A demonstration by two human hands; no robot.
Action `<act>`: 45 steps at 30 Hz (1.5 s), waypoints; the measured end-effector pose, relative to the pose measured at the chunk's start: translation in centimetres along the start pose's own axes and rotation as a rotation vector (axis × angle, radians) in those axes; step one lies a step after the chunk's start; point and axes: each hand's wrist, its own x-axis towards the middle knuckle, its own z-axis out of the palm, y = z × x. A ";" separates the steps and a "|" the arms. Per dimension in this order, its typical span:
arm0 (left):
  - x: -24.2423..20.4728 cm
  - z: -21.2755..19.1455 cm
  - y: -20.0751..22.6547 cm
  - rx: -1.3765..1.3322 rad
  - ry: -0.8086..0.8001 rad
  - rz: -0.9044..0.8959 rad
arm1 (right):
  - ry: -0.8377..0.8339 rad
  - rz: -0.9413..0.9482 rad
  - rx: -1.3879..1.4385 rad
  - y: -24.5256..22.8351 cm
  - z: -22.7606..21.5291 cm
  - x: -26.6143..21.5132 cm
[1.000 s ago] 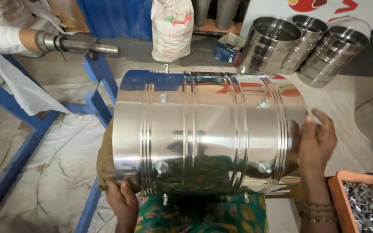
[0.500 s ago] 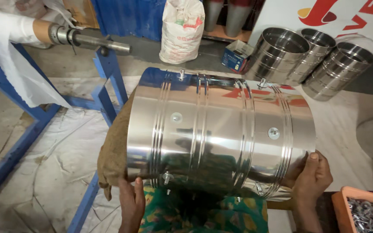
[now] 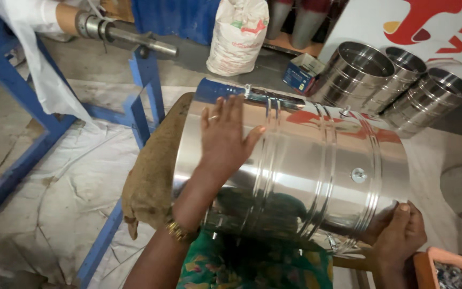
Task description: The person sits on the floor and assembles a large cylindrical stainless steel container by inserting and tightening small metal fasteners into pre-drilled holes along its sides. The person rotates the container to access different sections and continues securing the fasteners by hand.
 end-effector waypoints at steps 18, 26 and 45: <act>-4.1 -2.2 0.3 -0.258 0.161 0.070 | 0.007 -0.071 -0.073 -0.3 0.1 -0.4; -4.6 -2.5 -0.1 -0.270 0.149 0.084 | 0.053 -0.048 -0.157 0.7 -0.3 0.0; -5.4 -1.3 2.9 -0.159 0.253 -0.164 | -0.103 -0.211 -0.181 7.6 -5.0 3.4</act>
